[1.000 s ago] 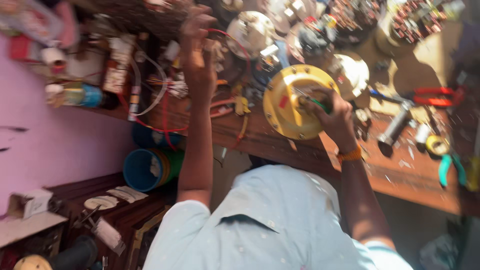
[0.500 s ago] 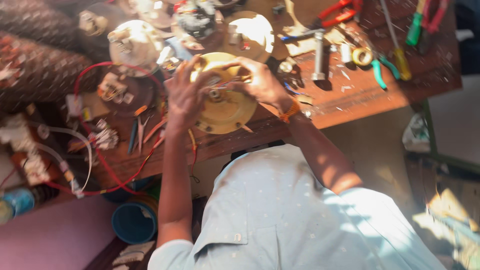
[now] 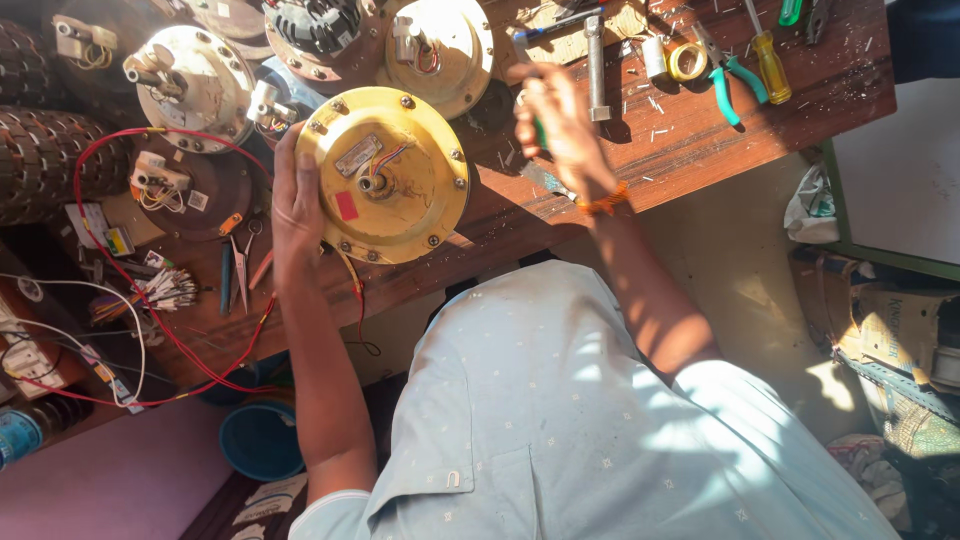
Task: The person sits at a workbench repairing a yellow pump end cover. They use screwdrivers to unscrew and tighten screws on the cover, handle small screws and fittings by hand, pick up pliers, and continue driving screws into the cover.
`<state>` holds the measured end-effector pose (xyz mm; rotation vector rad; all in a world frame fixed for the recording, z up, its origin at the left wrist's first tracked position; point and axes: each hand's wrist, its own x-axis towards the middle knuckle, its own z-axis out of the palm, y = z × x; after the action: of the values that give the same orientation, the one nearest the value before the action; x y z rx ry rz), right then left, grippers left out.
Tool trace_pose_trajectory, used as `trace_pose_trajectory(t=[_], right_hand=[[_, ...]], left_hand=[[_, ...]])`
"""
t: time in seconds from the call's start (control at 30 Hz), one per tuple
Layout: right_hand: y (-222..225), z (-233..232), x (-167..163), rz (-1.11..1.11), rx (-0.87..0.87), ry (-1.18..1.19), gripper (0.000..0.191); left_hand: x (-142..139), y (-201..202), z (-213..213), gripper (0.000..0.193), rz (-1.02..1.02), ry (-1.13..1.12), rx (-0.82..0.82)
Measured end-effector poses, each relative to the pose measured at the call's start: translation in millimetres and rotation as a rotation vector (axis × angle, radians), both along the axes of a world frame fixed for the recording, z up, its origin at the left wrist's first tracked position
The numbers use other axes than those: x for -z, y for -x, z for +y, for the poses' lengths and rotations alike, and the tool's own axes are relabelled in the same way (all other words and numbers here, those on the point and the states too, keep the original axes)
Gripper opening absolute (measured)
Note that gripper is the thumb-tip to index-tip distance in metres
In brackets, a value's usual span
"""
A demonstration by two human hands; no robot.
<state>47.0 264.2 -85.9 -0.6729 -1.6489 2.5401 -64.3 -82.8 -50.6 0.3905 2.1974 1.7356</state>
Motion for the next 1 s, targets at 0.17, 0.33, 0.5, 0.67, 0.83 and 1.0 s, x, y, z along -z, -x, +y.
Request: trace_pose_trajectory(t=[0.17, 0.33, 0.5, 0.67, 0.83, 1.0], right_hand=[[-42.4, 58.8, 44.6, -0.082, 0.092, -0.73, 0.009], [-13.3, 56.0, 46.0, 0.025, -0.05, -1.096, 0.041], [26.8, 43.6, 47.7, 0.14, -0.134, -1.295, 0.041], [27.9, 53.1, 62.1, 0.104, -0.025, -1.142, 0.029], [-30.7, 63.9, 61.8, 0.015, 0.048, -0.056, 0.029], [-93.9, 28.8, 25.4, -0.062, -0.046, 0.649, 0.038]], left_hand=[[5.5, -23.6, -2.5, 0.044, -0.083, -0.126, -0.087], [-7.1, -37.4, -4.8, 0.047, -0.182, -0.139, -0.07], [1.5, -54.5, 14.8, 0.042, -0.101, -0.089, -0.349], [-20.8, -108.1, 33.8, 0.015, 0.425, 0.018, -0.726], [-76.8, -152.3, 72.1, 0.017, 0.444, 0.059, -0.196], [-72.7, -122.2, 155.1, 0.041, 0.659, 0.223, 0.396]])
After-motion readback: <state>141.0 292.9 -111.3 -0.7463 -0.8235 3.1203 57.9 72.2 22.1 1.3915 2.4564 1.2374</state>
